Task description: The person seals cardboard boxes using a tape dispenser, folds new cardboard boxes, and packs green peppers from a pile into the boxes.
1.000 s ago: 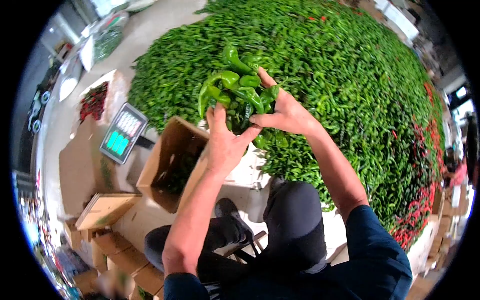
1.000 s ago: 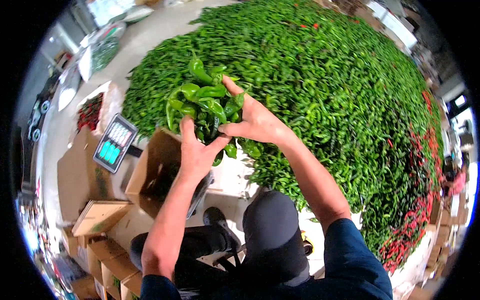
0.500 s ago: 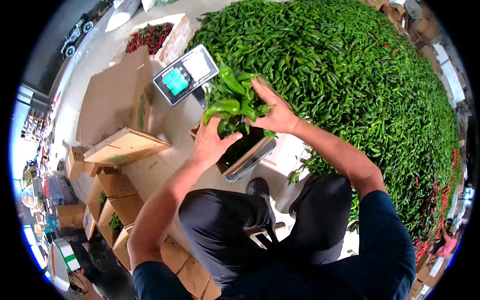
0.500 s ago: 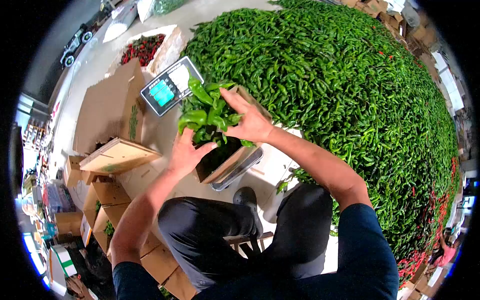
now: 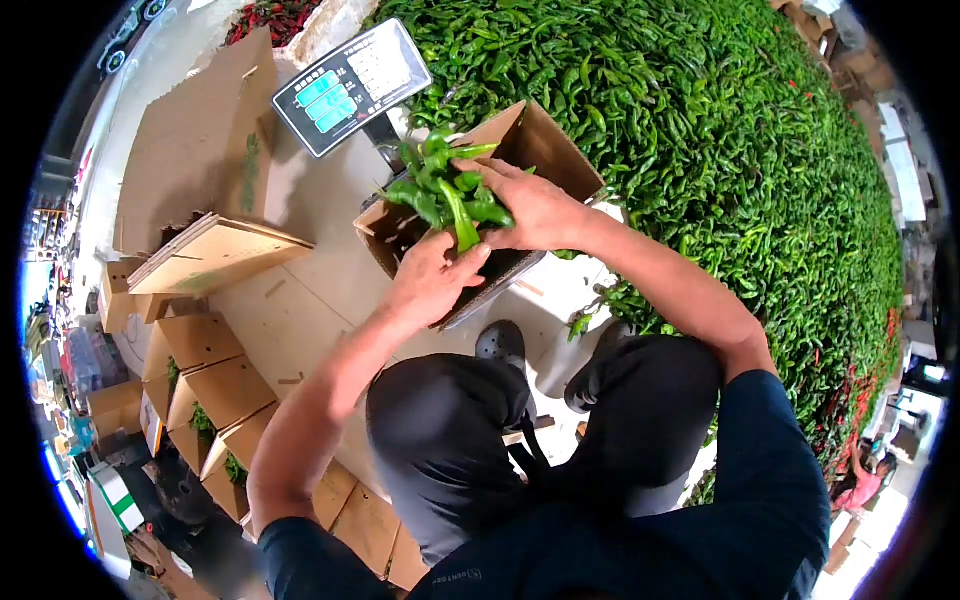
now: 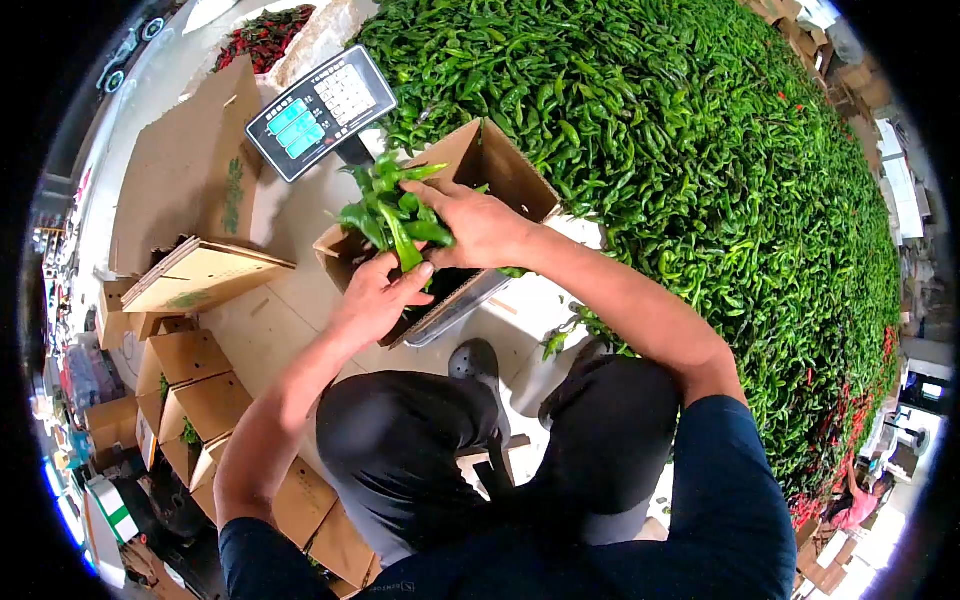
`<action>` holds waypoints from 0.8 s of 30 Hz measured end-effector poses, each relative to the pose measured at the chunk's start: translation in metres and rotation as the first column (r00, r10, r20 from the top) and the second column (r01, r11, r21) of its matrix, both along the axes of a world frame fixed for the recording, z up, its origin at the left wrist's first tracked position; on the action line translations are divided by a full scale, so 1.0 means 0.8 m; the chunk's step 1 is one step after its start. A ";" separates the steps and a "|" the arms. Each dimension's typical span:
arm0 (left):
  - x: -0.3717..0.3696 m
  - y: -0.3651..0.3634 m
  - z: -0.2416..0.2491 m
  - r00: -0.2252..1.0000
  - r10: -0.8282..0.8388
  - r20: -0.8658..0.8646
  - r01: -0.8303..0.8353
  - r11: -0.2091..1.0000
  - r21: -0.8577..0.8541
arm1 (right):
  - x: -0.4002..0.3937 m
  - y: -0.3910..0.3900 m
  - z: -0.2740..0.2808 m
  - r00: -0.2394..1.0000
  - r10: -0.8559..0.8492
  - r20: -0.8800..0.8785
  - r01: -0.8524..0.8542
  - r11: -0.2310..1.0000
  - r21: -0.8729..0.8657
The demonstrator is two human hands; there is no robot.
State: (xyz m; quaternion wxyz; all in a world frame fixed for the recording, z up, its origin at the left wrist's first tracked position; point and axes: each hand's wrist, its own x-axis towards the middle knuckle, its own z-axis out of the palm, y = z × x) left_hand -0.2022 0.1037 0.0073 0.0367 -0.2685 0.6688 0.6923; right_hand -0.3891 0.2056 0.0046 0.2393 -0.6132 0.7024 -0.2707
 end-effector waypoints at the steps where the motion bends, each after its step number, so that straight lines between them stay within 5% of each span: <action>1: 0.002 0.002 -0.008 1.000 -0.002 0.025 0.001 1.000 0.019 | 0.004 0.001 0.001 0.999 -0.002 -0.054 0.002 1.000 0.007; 4: 0.002 -0.009 -0.016 0.976 -0.170 0.136 0.208 0.914 -0.348 | 0.001 0.006 0.003 0.985 0.113 -0.131 -0.109 0.993 0.037; 7: 0.005 -0.016 0.016 0.921 -0.231 0.312 0.340 0.869 -0.360 | -0.024 -0.003 -0.005 0.921 0.347 -0.178 -0.321 0.933 0.161; 11: 0.011 -0.022 0.037 0.869 -0.294 0.398 0.458 0.782 -0.423 | -0.042 -0.032 -0.006 0.878 0.413 -0.242 -0.303 0.871 0.386; 13: 0.016 -0.022 0.061 0.886 -0.263 0.382 0.429 0.777 -0.461 | -0.042 -0.032 0.002 0.926 0.234 -0.297 -0.228 0.972 0.056; 15: 0.027 -0.038 0.054 0.956 -0.151 0.252 0.237 0.903 -0.358 | -0.045 -0.027 0.019 0.932 0.117 -0.342 -0.196 0.959 -0.205; 16: 0.031 -0.044 0.052 0.978 -0.083 0.191 0.138 0.947 -0.291 | -0.044 -0.019 0.039 0.921 0.056 -0.385 -0.086 0.994 -0.060; 18: 0.029 -0.050 0.062 0.997 0.030 0.072 -0.014 0.976 -0.217 | -0.067 -0.017 0.038 0.994 0.004 -0.108 -0.005 1.000 -0.007; 20: 0.015 -0.053 0.082 0.996 0.088 0.008 -0.084 0.973 -0.217 | -0.076 -0.003 0.055 0.993 -0.090 0.074 0.099 0.987 -0.128; 22: -0.008 -0.042 0.107 0.996 0.089 -0.001 -0.085 0.952 -0.295 | -0.071 0.014 0.084 0.813 -0.184 0.552 0.260 0.964 -0.062; 24: -0.041 -0.018 0.126 1.000 -0.017 0.003 0.016 0.826 -0.564 | -0.059 0.029 0.107 0.732 -0.150 0.664 0.284 0.954 -0.098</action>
